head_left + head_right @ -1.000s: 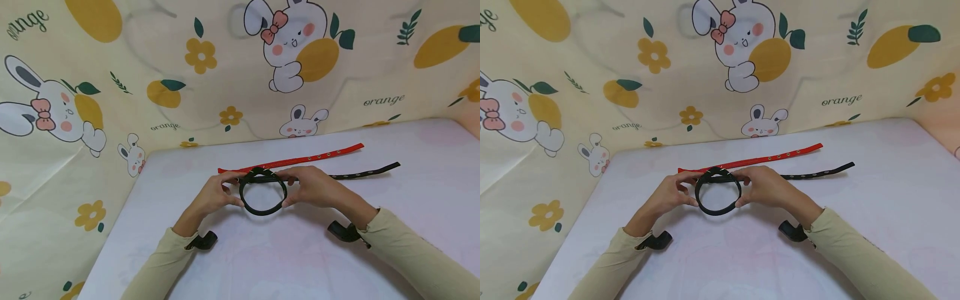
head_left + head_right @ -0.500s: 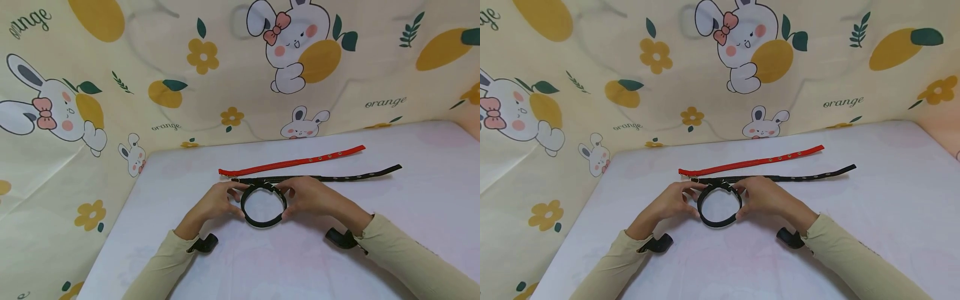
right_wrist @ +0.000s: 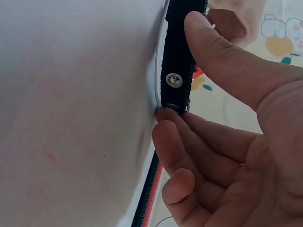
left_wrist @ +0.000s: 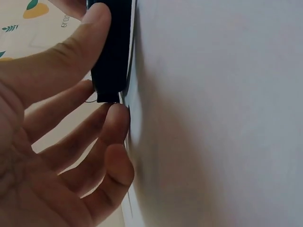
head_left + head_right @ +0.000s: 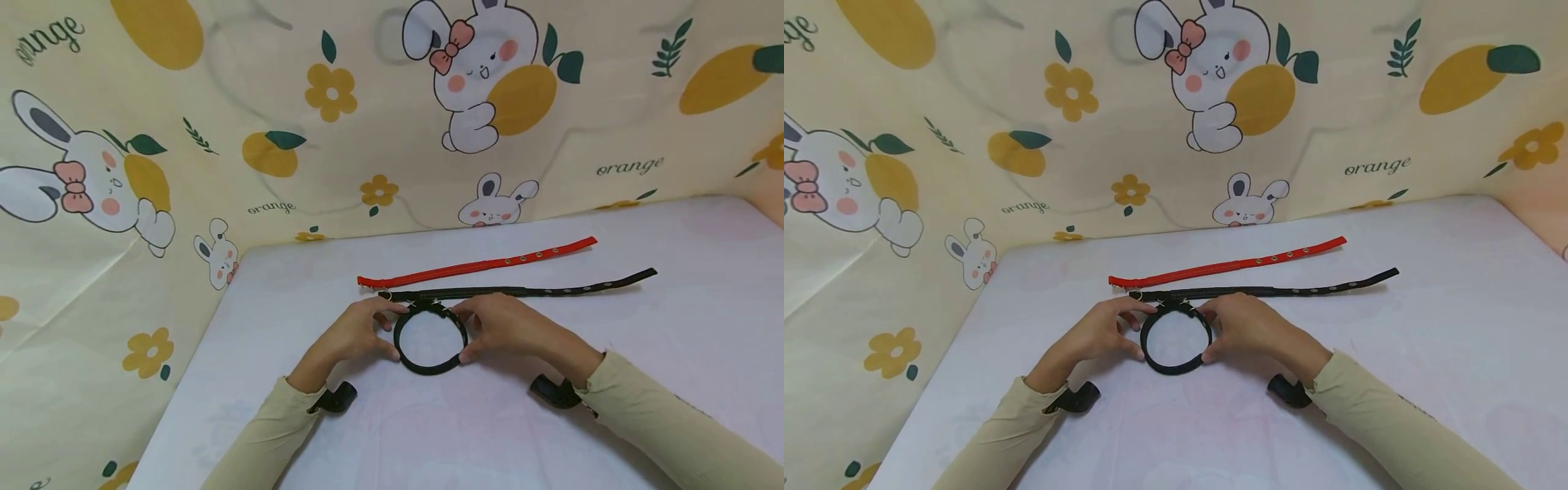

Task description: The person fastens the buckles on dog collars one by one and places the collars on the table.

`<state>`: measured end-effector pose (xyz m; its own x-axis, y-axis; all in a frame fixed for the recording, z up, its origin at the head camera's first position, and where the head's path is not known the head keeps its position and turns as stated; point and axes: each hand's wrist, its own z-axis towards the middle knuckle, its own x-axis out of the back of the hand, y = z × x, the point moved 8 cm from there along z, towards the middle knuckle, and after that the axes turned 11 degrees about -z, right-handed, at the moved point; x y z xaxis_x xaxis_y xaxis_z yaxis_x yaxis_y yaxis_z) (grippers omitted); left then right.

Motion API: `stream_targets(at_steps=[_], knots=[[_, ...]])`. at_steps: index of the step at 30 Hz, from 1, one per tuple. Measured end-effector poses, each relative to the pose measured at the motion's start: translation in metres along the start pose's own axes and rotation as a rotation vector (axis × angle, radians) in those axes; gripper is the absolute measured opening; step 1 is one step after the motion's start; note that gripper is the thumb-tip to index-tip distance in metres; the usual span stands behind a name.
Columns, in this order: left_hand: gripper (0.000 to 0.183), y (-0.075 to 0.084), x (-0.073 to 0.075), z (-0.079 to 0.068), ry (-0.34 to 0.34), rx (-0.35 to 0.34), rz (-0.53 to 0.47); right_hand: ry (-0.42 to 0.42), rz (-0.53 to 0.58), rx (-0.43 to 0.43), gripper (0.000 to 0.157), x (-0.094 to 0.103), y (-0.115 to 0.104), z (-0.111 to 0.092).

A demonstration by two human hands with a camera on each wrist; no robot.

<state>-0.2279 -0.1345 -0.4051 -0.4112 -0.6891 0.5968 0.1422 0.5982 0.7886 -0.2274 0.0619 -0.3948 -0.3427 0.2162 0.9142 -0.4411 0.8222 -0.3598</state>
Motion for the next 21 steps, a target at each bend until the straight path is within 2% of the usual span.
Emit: stream_targets(at_steps=[9,14,17,21], knots=[[0.051,0.005,-0.002,-0.002,-0.035,-0.050,0.073,0.002,-0.055,-0.015,0.075,0.000,0.001,-0.002],[0.056,0.006,0.002,-0.004,-0.037,-0.042,0.062,-0.014,-0.022,-0.007,0.073,0.008,0.005,-0.006],[0.058,0.005,0.011,-0.005,-0.017,-0.049,0.022,-0.013,-0.005,-0.007,0.070,0.019,0.010,-0.009],[0.050,0.002,0.027,-0.005,0.059,-0.052,-0.028,0.023,-0.014,-0.015,0.064,0.041,0.026,-0.016]])
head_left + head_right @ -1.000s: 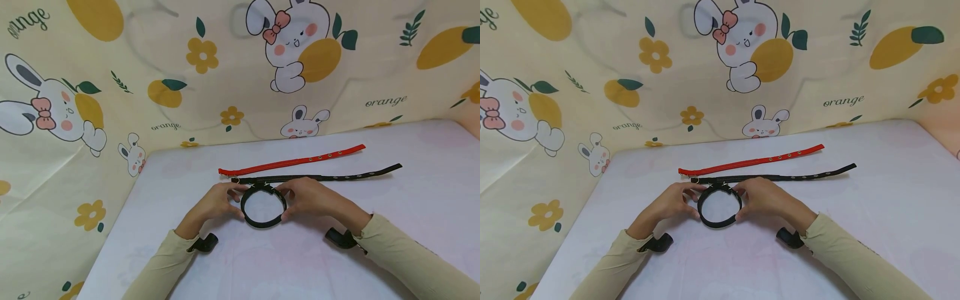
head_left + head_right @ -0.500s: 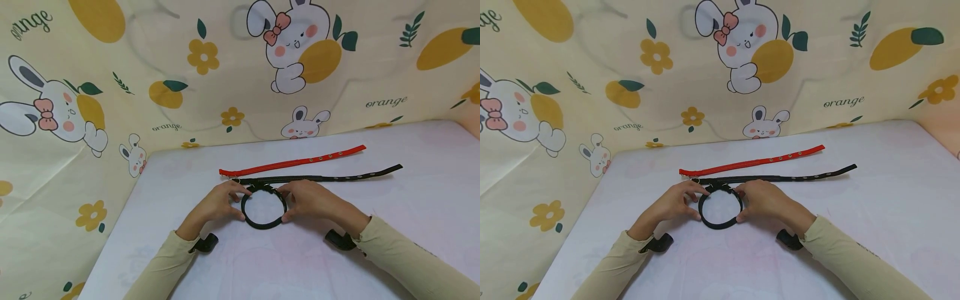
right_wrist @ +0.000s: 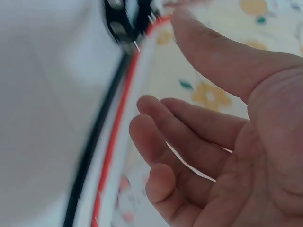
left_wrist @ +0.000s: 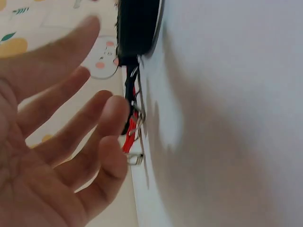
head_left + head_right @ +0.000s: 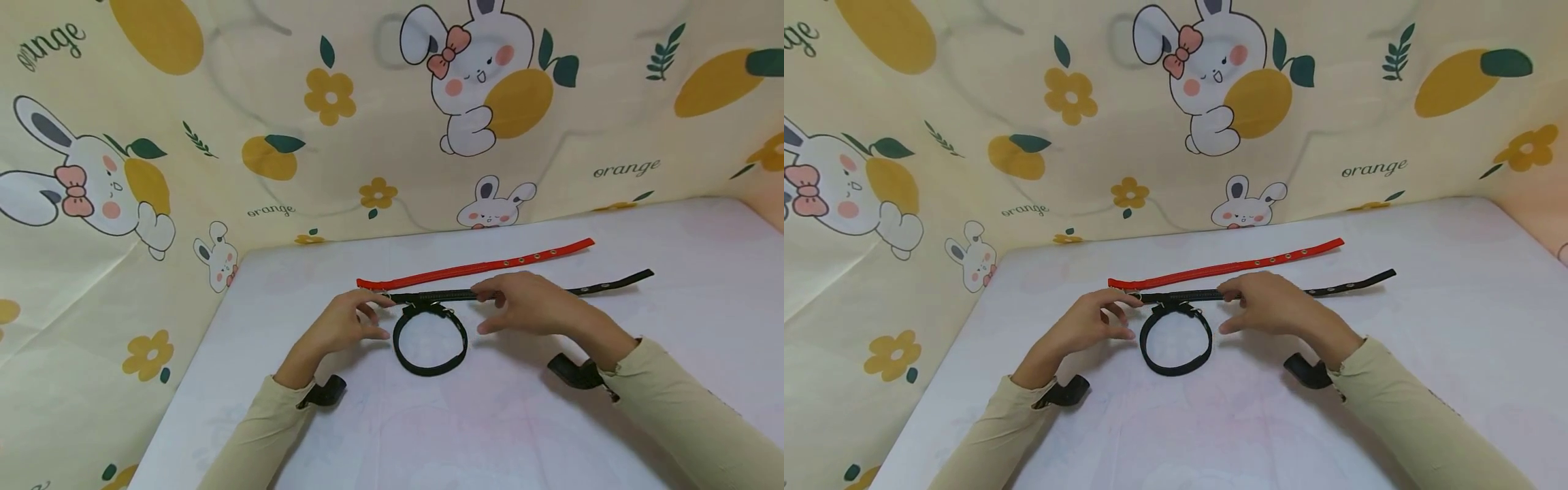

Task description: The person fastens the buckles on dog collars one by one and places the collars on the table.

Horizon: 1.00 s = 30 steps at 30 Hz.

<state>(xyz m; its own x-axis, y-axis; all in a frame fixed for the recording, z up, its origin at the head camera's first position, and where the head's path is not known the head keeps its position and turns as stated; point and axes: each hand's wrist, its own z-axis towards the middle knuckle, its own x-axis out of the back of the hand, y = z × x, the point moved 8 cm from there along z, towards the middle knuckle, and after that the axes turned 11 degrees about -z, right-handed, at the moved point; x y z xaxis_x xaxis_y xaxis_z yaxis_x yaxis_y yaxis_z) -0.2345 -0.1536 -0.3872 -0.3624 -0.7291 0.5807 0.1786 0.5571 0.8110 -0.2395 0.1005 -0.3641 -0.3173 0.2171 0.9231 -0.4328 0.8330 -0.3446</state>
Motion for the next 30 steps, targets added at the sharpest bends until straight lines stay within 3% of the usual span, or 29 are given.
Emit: stream_targets(at_steps=[4,14,18,23,30], knots=[[0.039,-0.003,0.011,-0.001,0.091,0.028,0.015,0.053,-0.027,-0.013,0.063,0.023,0.023,-0.009],[0.031,0.003,0.017,0.001,0.198,0.035,0.241,0.111,-0.125,-0.127,0.069,0.061,0.094,-0.037],[0.033,-0.001,0.014,0.007,0.194,0.054,0.305,0.118,-0.174,-0.189,0.072,0.071,0.132,-0.053],[0.040,0.001,0.004,0.012,0.132,0.040,0.376,0.094,-0.251,-0.263,0.076,0.075,0.178,-0.068],[0.045,0.006,-0.003,0.011,0.111,0.042,0.470,0.045,-0.264,-0.230,0.061,0.061,0.203,-0.073]])
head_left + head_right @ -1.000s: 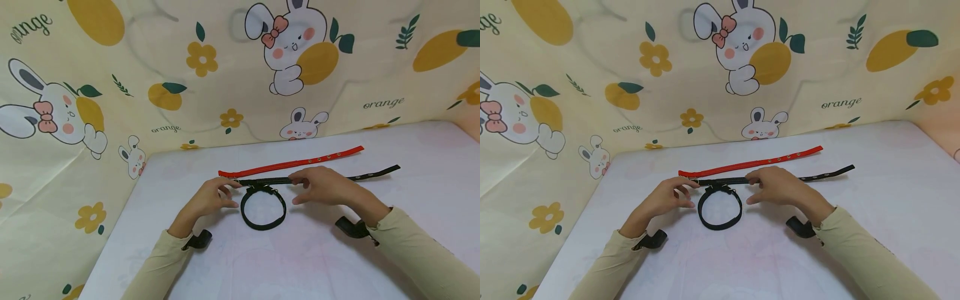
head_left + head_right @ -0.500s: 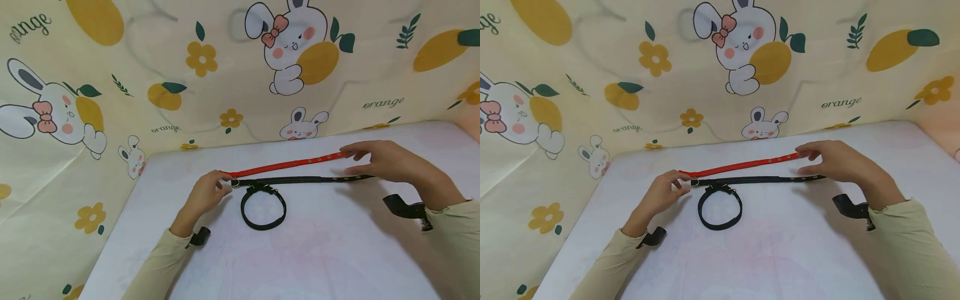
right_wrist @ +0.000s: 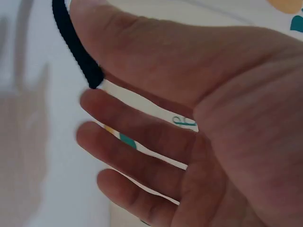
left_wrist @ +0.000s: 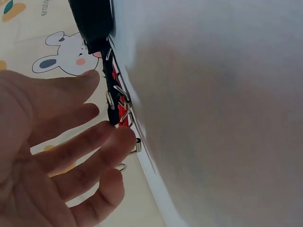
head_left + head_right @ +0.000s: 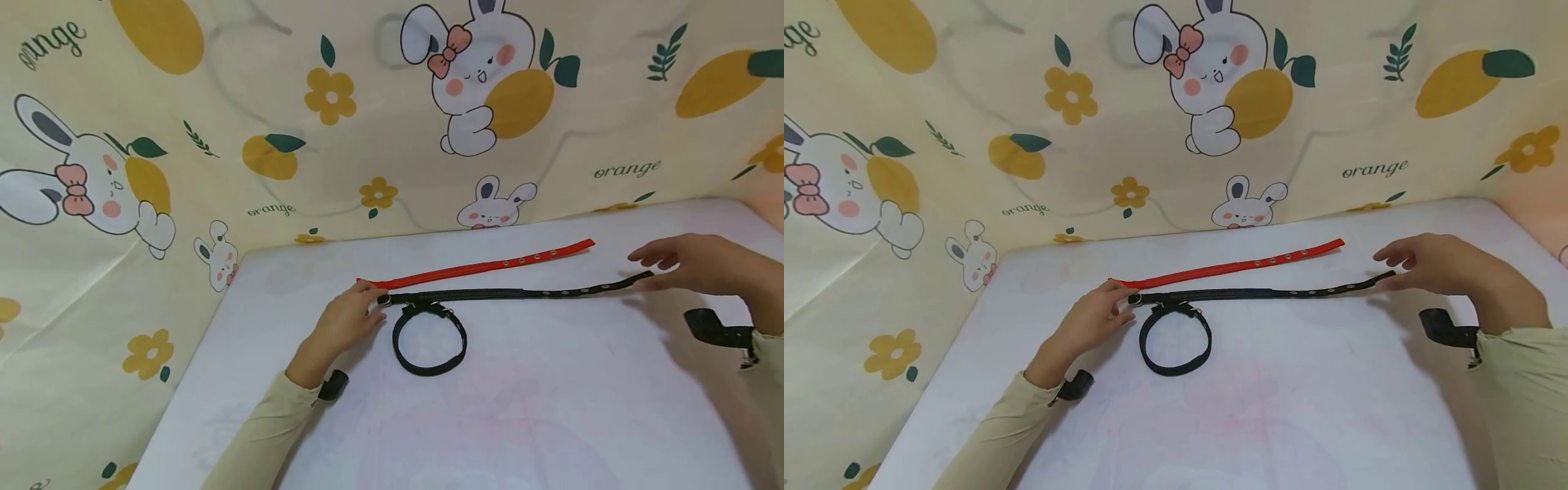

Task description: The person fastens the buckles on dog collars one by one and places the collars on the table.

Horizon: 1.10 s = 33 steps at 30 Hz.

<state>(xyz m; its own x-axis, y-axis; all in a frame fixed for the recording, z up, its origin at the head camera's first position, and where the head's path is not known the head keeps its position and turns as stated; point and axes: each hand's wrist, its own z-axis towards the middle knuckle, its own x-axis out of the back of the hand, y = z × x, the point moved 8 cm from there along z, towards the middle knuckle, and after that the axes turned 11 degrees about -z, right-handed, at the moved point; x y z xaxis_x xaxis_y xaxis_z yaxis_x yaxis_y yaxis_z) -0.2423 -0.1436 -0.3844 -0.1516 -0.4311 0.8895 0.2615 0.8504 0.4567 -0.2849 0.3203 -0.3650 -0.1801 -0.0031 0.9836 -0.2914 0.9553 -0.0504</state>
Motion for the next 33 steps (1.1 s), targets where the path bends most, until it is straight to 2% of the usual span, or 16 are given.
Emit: stream_targets(at_steps=[6,11,19,25,30,33], knots=[[0.041,0.000,0.001,-0.002,0.034,-0.021,0.008,-0.020,0.048,0.032,0.039,-0.008,-0.005,0.004],[0.038,-0.002,-0.001,-0.001,0.033,-0.039,0.013,-0.042,0.040,0.030,0.037,-0.011,-0.007,0.007],[0.042,-0.008,-0.002,0.002,0.025,0.027,0.004,-0.053,0.038,0.061,0.027,-0.010,-0.015,0.007],[0.031,-0.014,0.000,0.001,0.052,0.107,0.010,-0.050,0.031,0.089,0.023,-0.008,-0.028,0.008],[0.021,-0.014,0.005,0.001,0.100,0.118,0.026,-0.057,0.040,0.085,0.024,-0.011,-0.032,0.013],[0.020,-0.014,0.005,0.001,0.098,0.109,0.031,-0.045,0.038,0.084,0.024,-0.012,-0.033,0.015]])
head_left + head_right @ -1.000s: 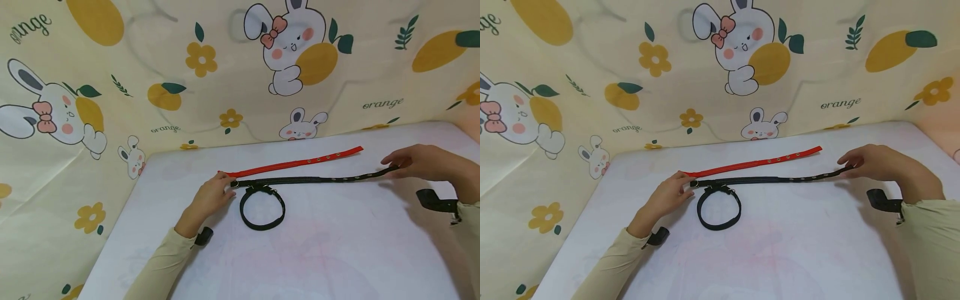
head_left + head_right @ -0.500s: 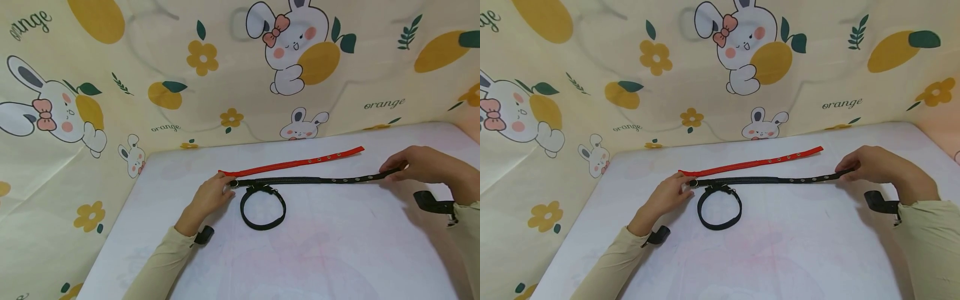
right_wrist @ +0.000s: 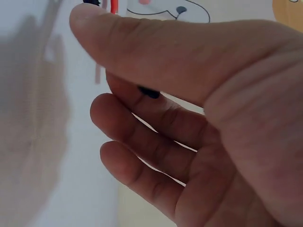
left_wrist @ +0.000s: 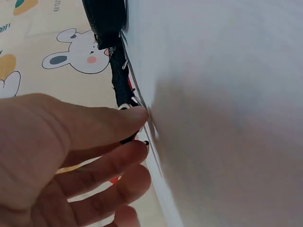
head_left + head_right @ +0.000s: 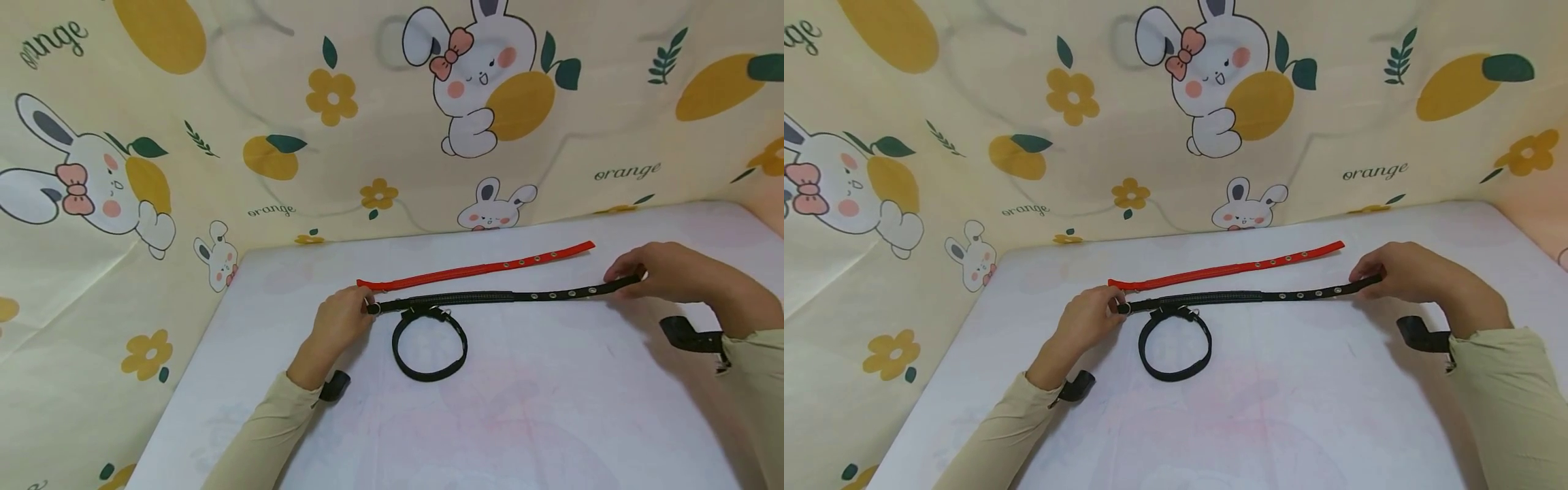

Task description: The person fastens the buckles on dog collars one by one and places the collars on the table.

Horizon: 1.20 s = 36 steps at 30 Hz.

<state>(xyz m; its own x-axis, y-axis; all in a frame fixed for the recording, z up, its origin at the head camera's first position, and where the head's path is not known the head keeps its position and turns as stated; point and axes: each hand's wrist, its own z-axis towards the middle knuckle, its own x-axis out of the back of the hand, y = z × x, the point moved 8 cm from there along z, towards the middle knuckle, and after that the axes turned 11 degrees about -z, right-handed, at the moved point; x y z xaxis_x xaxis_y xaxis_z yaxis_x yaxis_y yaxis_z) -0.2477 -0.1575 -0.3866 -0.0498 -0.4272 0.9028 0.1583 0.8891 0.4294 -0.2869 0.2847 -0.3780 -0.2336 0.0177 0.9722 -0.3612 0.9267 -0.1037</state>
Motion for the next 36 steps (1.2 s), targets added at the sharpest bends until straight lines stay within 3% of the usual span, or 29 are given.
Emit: stream_targets(at_steps=[5,12,18,28,36], knots=[[0.021,0.000,-0.002,-0.001,-0.011,-0.011,0.010,0.028,-0.018,-0.003,0.023,0.002,-0.002,0.001],[0.016,0.002,0.006,-0.001,0.104,-0.039,0.022,0.112,-0.024,-0.009,0.026,0.016,-0.007,-0.002],[0.021,0.002,0.010,0.001,0.131,-0.064,-0.059,0.196,0.001,-0.017,0.027,0.027,-0.011,-0.003],[0.024,-0.002,0.022,-0.002,0.234,-0.101,-0.354,0.274,0.125,-0.095,0.041,0.037,-0.017,-0.003],[0.028,-0.002,0.034,0.001,0.303,-0.116,-0.630,0.433,0.209,-0.116,0.032,0.054,-0.025,-0.009]])
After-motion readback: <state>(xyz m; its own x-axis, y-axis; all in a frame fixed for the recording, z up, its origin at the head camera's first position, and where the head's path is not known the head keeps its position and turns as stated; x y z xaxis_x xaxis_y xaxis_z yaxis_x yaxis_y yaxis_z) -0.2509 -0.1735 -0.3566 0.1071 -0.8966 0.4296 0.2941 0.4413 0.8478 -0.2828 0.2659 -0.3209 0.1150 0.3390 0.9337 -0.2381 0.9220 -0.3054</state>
